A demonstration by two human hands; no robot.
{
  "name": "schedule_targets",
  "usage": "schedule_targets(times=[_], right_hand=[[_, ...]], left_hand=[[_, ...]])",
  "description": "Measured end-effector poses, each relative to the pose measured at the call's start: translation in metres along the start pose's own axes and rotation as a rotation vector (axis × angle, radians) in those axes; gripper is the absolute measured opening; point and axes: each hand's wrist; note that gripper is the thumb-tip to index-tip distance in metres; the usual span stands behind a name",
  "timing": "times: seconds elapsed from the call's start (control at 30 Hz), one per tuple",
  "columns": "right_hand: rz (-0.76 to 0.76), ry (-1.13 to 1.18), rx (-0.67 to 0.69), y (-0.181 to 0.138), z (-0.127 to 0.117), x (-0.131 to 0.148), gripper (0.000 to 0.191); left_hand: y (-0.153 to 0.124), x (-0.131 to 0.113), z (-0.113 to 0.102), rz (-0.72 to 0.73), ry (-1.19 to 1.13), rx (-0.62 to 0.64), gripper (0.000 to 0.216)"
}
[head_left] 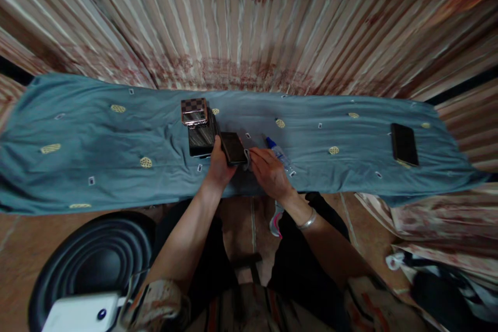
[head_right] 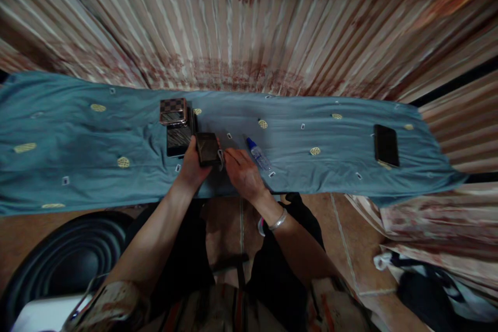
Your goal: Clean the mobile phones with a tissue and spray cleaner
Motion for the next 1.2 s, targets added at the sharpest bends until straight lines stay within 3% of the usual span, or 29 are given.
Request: schedule_targets(times=[0.23,0.53,0.7,1.0,1.2], right_hand=[[-0.071,0.017,-0.032,0.0,-0.003,0.011,0.033],[-0.097,0.02,0.037,0.001,-0.004,0.019,0.033],[-0.097,0.062,0.056,0.002,-0.003,0.024,0.034],[0.012,0.274,0.052,0.007,-0.004,0.019,0.04],[0.12,0.314,0.083,0.01,-0.003,0.014,0.042]], left_hand=[[0.001,-0.004,0.001,-0.006,0.009,-0.029,0.055],[-0.003,0.005,0.006,-0.035,0.054,-0.072,0.054],[-0.002,0.009,-0.001,-0.101,0.067,-0.012,0.055],[-0.002,0.012,-0.008,-0.101,0.126,0.061,0.063],[-0.006,0.022,-0.007,-0.038,0.135,0.096,0.056]])
Point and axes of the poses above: each hand's wrist, its own y-axis towards the middle knuckle, its own z-axis out of the palm, x = y × z, and after that the axes turned 3 degrees about -x, right-handed
